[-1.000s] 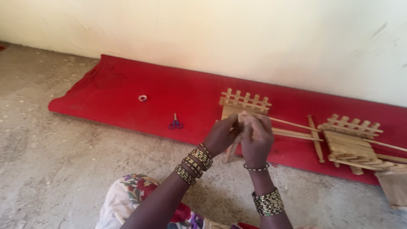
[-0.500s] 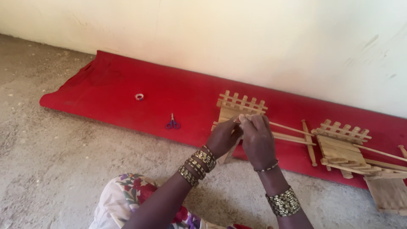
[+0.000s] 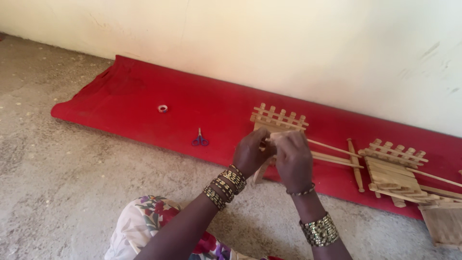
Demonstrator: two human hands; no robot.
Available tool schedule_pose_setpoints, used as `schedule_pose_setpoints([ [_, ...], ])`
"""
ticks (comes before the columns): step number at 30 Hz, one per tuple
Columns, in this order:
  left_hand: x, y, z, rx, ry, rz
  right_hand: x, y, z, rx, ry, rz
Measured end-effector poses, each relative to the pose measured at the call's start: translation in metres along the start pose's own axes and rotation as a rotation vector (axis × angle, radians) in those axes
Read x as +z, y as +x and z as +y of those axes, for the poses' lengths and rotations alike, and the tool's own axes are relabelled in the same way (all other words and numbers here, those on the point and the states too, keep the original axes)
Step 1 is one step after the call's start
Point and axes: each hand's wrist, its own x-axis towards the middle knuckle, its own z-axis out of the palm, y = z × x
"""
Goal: The person sits on the floor and works on a small wooden cart toy, handling a cylindrical wooden rod and wrapping tape around it by hand, then fitting the rod to the wooden cart parts. Scissors and a tape roll lie on the mat beside the work.
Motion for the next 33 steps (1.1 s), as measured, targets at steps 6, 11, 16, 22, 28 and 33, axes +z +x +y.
schedule_pose_setpoints([
  [6, 0.0, 0.004, -0.003, -0.087, -0.343, -0.126, -0.013, 0.004, -0.011, 0.086, 0.163, 0.023],
  [11, -0.006, 0.001, 0.004, -0.04, -0.432, -0.165, -0.014, -0.003, -0.006, 0.171, 0.185, 0.065],
  [16, -0.005, 0.002, 0.015, -0.102, -0.406, -0.169, -0.013, -0.009, 0.003, 0.421, 0.584, 0.196],
  [22, 0.004, 0.006, 0.019, -0.106, -0.383, -0.154, -0.016, -0.017, 0.008, 0.586, 0.724, 0.256],
  [28, 0.0, 0.001, 0.02, -0.091, -0.451, -0.253, -0.008, -0.015, 0.02, 0.558, 0.811, 0.17],
  [33, -0.004, -0.001, 0.021, -0.148, -0.645, -0.244, -0.003, -0.019, 0.018, 0.585, 0.747, 0.138],
])
